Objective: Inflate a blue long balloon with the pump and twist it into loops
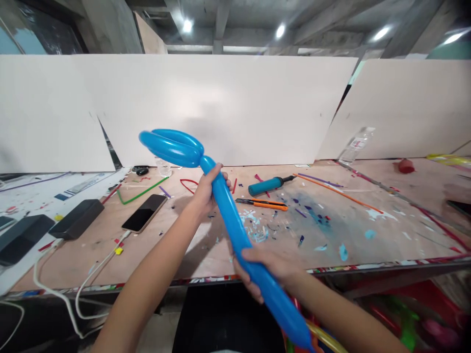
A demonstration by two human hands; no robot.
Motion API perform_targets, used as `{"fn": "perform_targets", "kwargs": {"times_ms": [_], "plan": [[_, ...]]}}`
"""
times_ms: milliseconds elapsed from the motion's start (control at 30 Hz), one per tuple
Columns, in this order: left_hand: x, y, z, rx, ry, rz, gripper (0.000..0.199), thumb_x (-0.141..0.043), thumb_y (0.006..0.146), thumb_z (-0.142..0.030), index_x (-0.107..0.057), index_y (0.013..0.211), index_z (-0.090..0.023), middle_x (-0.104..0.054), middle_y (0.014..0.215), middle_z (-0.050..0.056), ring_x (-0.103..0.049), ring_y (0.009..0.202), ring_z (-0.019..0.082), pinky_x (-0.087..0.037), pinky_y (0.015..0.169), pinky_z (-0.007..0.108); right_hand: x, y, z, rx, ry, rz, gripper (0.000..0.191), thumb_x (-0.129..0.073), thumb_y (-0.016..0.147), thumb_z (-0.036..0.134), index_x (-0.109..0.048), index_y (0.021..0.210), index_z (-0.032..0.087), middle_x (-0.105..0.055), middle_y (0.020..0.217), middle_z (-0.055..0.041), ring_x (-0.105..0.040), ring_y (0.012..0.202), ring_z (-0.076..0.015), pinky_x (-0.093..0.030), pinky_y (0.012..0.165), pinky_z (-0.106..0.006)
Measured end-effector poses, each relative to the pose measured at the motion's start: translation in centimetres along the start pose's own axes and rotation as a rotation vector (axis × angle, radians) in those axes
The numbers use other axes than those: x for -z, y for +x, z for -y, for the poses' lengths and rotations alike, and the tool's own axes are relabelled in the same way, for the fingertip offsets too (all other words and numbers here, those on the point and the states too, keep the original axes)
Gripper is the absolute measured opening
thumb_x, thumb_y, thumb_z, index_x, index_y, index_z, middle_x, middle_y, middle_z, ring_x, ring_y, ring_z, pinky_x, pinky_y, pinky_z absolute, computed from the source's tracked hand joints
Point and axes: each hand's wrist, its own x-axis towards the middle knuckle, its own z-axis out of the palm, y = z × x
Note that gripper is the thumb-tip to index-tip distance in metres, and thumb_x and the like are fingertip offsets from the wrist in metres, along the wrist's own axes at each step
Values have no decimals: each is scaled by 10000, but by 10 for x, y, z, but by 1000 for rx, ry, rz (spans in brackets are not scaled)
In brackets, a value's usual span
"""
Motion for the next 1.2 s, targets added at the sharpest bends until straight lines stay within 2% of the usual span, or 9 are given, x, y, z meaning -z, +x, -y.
{"fn": "perform_targets", "kwargs": {"times_ms": [67,133,233,400,533,633,900,1067,1200], "plan": [[14,0,9,57,-43,-31,316,-762,695,-336,-536,860,-190,-560,661,-52,-566,543,74,-481,531,199,1,0,-21,-120,-44,41,444,-695,757,475,-472,1017,191,-646,681,-3,-617,468,-149,-488,444,-251],[25,4,18,90,-60,-50,318,-781,669,-305,-533,822,-180,-534,621,-64,-533,507,59,-461,510,186,2,10,-23,-99,-15,36,551,-752,710,472,-445,1080,203,-683,764,-29,-682,590,-188,-536,543,-299],[38,14,36,114,156,-49,328,-793,662,-356,-547,764,-164,-570,617,-33,-553,515,90,-461,503,217,8,43,9,74,67,-203,498,-747,736,455,-479,1073,205,-694,865,-40,-709,734,-198,-569,673,-336],[59,23,59,13,385,-34,390,-766,689,-457,-609,851,-139,-658,722,33,-617,628,133,-490,579,237,34,98,58,79,-14,-366,242,-605,862,402,-541,885,169,-617,639,-4,-606,488,-144,-518,475,-271],[76,28,52,59,247,-40,532,-784,639,-494,-608,980,-126,-695,886,91,-659,731,193,-540,650,319,58,101,50,-29,-89,-308,286,-583,856,456,-532,842,175,-588,589,-5,-574,451,-151,-478,401,-266],[83,30,43,-30,210,-76,557,-824,615,-415,-606,1038,-126,-697,861,77,-660,740,189,-540,657,312,66,95,42,-41,-179,-242,308,-634,817,460,-541,890,176,-624,630,-24,-610,501,-183,-530,458,-326],[68,13,50,-103,510,26,555,-854,585,-316,-638,1050,-104,-705,1003,111,-659,880,221,-534,794,343,70,110,36,279,-131,-384,397,-692,774,502,-594,1028,213,-663,765,-12,-632,630,-148,-519,541,-249],[57,7,57,-131,411,-17,597,-827,624,-347,-586,1125,-131,-701,950,95,-665,879,236,-531,820,370,76,115,33,368,-85,-432,451,-707,755,515,-582,1100,252,-663,783,-4,-621,611,-146,-497,509,-244],[60,8,59,-89,304,64,590,-811,643,-376,-559,1130,-158,-679,971,84,-668,875,229,-531,827,372,70,113,36,423,-62,-472,405,-671,788,503,-579,1105,267,-677,836,-3,-637,646,-144,-511,535,-243]]}}
